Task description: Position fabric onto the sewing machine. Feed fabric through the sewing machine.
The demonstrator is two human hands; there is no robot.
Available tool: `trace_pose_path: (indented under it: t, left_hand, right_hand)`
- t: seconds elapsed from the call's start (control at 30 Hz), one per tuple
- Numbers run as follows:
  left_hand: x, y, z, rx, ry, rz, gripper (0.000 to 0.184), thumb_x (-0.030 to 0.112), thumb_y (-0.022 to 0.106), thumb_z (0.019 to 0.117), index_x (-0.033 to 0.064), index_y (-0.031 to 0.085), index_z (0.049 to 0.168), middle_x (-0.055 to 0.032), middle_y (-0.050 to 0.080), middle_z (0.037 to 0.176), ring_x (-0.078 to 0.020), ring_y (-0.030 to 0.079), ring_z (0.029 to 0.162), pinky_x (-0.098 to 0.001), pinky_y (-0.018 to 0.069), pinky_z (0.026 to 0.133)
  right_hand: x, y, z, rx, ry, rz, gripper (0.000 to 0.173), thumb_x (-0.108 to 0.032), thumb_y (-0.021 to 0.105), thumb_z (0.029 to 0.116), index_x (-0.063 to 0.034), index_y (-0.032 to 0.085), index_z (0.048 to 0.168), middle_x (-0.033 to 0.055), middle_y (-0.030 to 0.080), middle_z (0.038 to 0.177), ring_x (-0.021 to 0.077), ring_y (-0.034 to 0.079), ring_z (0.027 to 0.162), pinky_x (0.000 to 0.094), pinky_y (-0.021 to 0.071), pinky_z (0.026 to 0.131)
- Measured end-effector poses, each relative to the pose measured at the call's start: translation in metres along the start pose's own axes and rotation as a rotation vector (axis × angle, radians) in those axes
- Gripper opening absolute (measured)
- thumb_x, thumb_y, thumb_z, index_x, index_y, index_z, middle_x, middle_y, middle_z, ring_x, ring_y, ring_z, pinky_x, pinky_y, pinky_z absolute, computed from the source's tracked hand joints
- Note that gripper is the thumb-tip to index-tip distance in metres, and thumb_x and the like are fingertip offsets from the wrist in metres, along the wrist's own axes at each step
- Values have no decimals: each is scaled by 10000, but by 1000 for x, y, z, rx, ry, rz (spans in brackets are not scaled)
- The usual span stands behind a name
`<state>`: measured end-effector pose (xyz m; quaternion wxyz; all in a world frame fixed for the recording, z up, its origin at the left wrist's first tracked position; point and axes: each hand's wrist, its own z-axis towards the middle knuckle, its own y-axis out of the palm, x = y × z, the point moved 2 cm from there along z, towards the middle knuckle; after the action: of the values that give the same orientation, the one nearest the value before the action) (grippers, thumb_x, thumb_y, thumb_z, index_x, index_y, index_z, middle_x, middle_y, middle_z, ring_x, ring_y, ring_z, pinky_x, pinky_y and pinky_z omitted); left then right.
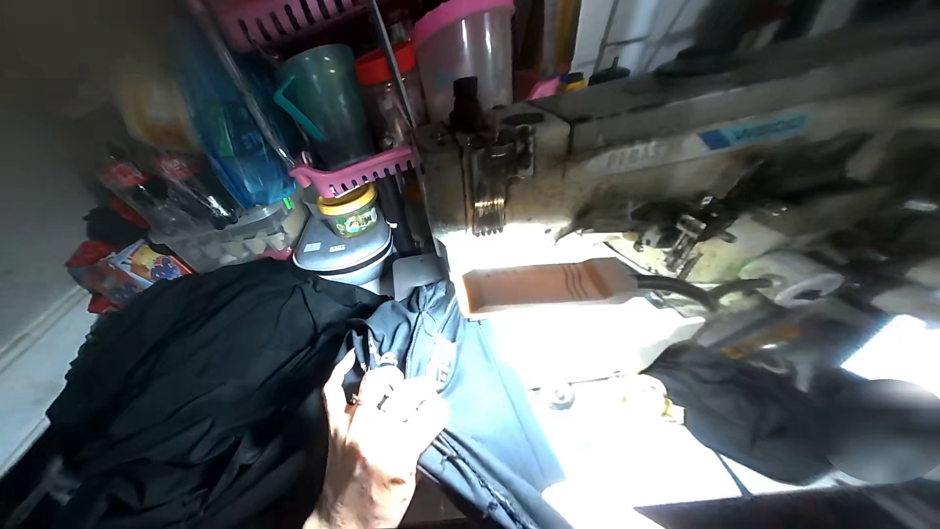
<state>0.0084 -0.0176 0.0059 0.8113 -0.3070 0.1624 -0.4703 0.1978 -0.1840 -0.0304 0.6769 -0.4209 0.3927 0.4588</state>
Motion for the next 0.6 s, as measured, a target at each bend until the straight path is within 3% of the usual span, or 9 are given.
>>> trace_pose_path:
  t: [0.07, 0.13, 0.27, 0.37, 0.47, 0.53, 0.6]
  left_hand:
    - [-3, 4, 8, -25, -6, 26, 353, 91, 526, 941, 319, 793, 979, 38, 766, 1015, -212, 671, 1080, -601, 321, 1047]
    - [-6, 7, 16, -106, -2, 85, 520, -8, 532, 836, 363, 787, 1096, 34, 760, 1039, -265, 677, 1078, -669, 338, 1016]
    - [-15, 14, 32, -266, -6, 172, 715, -119, 637, 705, 407, 761, 1174, 18, 753, 1066, -300, 674, 1090, -732, 324, 1022]
    - [-24, 20, 42, -312, -13, 185, 712, -122, 637, 741, 422, 758, 1183, 30, 739, 1058, -290, 653, 1105, -730, 302, 1055]
    - [-32, 27, 53, -322, -27, 178, 642, -115, 657, 777, 378, 774, 1171, 21, 737, 1066, -297, 643, 1118, -707, 302, 1065]
    - [-35, 29, 61, -351, -40, 189, 611, -105, 669, 783, 359, 777, 1165, 13, 729, 1077, -304, 630, 1127, -691, 305, 1063]
    - [-39, 32, 69, -345, -63, 158, 550, -94, 672, 807, 325, 789, 1143, -4, 729, 1071, -318, 633, 1118, -691, 310, 1057]
  right_hand:
    - [5, 0, 9, -18, 23, -28, 271, -126, 608, 1011, 121, 680, 1098, 178, 701, 1006, 52, 641, 859, 207, 533, 792]
    - [8, 3, 17, -18, 57, -33, 251, -114, 609, 996, 110, 679, 1084, 117, 687, 888, 28, 606, 745, 199, 521, 704]
    - [13, 6, 31, 11, 151, -46, 273, -165, 614, 999, 74, 708, 1090, 60, 695, 832, 5, 602, 702, 197, 522, 682]
    - [19, 8, 43, 34, 200, -58, 292, -224, 618, 998, 34, 712, 1098, 11, 698, 839, -13, 610, 709, 196, 535, 684]
    - [28, 9, 58, 58, 152, -76, 352, -281, 614, 996, 13, 706, 1164, 27, 703, 915, 8, 620, 717, 204, 551, 673]
    - [37, 9, 69, 80, 92, -89, 371, -336, 604, 997, -20, 724, 1150, -4, 703, 889, -8, 614, 705, 191, 544, 661]
    - [42, 9, 81, 87, 74, -66, 346, -369, 590, 997, -59, 730, 1058, -67, 654, 781, -35, 571, 635, 164, 509, 595]
